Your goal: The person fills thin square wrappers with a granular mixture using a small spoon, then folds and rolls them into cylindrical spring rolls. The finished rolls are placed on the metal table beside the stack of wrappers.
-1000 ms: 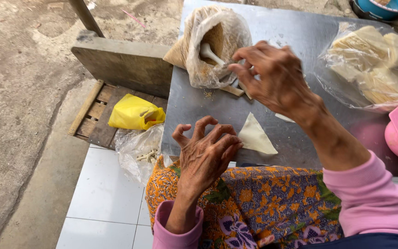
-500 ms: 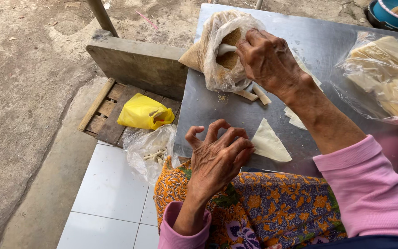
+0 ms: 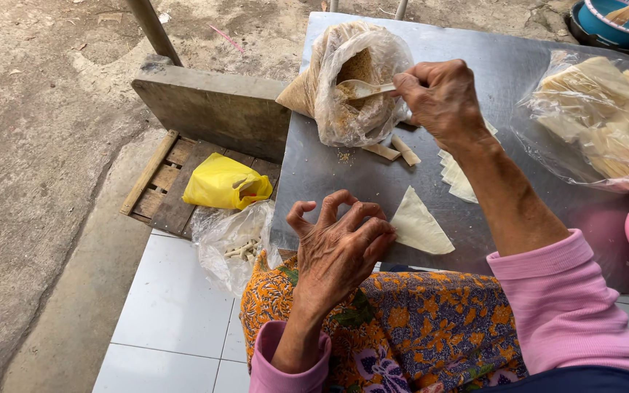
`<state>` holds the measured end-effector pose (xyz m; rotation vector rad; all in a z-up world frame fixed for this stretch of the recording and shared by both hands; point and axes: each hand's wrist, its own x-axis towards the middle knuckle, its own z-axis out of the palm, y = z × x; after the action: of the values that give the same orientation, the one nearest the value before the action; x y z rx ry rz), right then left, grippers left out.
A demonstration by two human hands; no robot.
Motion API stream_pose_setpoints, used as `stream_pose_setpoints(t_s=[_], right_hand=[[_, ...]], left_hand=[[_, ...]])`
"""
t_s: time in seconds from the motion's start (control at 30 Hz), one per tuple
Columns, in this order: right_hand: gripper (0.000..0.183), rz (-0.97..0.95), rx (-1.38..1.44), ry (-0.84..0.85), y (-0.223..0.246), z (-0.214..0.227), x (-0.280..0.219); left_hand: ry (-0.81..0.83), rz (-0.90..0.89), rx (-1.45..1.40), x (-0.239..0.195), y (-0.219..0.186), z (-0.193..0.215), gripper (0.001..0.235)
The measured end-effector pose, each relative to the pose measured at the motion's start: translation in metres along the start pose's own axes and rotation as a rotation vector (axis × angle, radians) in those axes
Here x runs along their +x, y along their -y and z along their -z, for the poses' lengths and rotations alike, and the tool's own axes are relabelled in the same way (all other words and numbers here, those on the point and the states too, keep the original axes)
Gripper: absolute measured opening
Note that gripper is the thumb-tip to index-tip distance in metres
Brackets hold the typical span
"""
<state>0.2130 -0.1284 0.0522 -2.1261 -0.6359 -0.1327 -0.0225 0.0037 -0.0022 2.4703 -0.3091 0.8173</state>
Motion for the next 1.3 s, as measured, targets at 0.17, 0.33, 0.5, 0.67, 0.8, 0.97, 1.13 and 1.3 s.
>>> stream_pose_setpoints(t_s=[0.17, 0.33, 0.5, 0.67, 0.8, 0.97, 1.13, 1.3], right_hand=[[0.018, -0.053, 0.323, -0.012, -0.002, 0.017, -0.008], [0.022, -0.093, 0.515, 0.059, -0.006, 0.041, -0.031], [0.022, -0.056, 0.413, 0.08, -0.02, 0.069, -0.084], [0.019, -0.184, 0.249, 0.084, -0.019, 0.079, -0.138], [0.018, -0.272, 0.152, 0.067, -0.02, 0.084, -0.167], [0.015, 0.02, 0.036, 0.062, -0.026, 0.086, -0.181], [0.01, 0.063, -0.041, 0.07, -0.026, 0.085, -0.185], [0.008, 0.11, -0.106, 0.05, -0.024, 0.084, -0.188]], left_hand=[[0.004, 0.003, -0.016, 0.001, 0.0, 0.0, 0.01], [0.017, 0.022, 0.0, 0.002, -0.002, 0.002, 0.008], [0.022, 0.023, 0.001, 0.004, -0.003, 0.003, 0.013], [0.055, 0.029, 0.026, 0.009, -0.007, 0.003, 0.018], [0.048, 0.031, 0.042, 0.01, -0.008, 0.002, 0.017], [0.053, 0.024, 0.039, 0.007, -0.007, 0.001, 0.012], [0.053, 0.045, 0.017, 0.008, -0.007, 0.001, 0.015], [0.047, 0.092, 0.011, 0.009, -0.007, -0.001, 0.024]])
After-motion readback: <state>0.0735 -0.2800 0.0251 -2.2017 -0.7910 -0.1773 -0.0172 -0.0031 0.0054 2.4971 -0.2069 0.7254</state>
